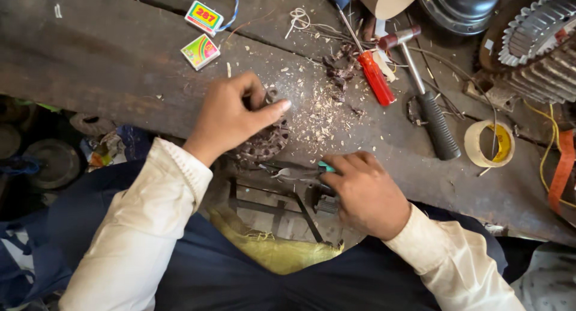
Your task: The person uses pliers and a screwdriver to remove copper windings and debris from a motor stator. They repeatedly pull out copper strands and scrape the slots, rotating the component to access different areas.
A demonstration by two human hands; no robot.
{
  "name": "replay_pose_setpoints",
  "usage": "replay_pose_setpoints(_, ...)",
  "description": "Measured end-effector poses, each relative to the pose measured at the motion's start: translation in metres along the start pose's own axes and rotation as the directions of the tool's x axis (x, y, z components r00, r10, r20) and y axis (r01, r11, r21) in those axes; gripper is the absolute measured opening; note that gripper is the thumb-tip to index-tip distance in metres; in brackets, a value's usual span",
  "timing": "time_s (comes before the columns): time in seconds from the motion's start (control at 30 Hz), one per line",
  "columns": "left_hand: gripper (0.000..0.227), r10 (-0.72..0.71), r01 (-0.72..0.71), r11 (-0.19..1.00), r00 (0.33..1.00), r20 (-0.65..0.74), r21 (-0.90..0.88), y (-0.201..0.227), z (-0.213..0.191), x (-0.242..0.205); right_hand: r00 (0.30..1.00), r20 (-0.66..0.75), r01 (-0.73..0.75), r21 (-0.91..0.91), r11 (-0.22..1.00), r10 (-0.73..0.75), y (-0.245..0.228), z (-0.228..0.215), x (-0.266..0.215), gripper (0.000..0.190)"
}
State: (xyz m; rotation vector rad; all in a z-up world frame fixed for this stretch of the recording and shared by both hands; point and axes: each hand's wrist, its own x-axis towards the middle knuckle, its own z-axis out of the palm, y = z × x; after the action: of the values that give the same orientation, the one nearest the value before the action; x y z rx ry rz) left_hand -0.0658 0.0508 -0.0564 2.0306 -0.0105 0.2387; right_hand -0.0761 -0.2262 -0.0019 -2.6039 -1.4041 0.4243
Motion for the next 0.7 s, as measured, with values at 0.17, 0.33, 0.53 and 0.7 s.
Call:
replay_pose_setpoints(0.17, 0.047, 0.064, -0.068, 0.997, 0.995, -0.079, -0.048, -0.002, 0.014, -0.002, 0.969, -0.114, -0.206, 0.106, 0.973, 0.218, 0.008, -0.002, -0.004, 0.049)
replay_pose_setpoints(0.33, 0.067, -0.178, 0.168, 0.979, 0.980, -0.091, -0.112, -0.023, 0.026, 0.019, 0.915, -0.279, -0.239, 0.208, 0.948, 0.292, 0.017, -0.008, -0.004, 0.036)
replay_pose_setpoints(0.53, 0.057, -0.355, 0.204, 0.791, 0.921, -0.161, -0.577, -0.045, 0.012, 0.041, 0.912, -0.280, -0.228, 0.256, 0.939, 0.298, 0.013, -0.010, -0.002, 0.028)
replay_pose_setpoints(0.7, 0.049, -0.443, 0.272, 0.774, 0.877, -0.184, -0.572, -0.053, 0.011, 0.032, 0.913, -0.252, -0.237, 0.311, 0.920, 0.320, 0.012, -0.009, -0.004, 0.032)
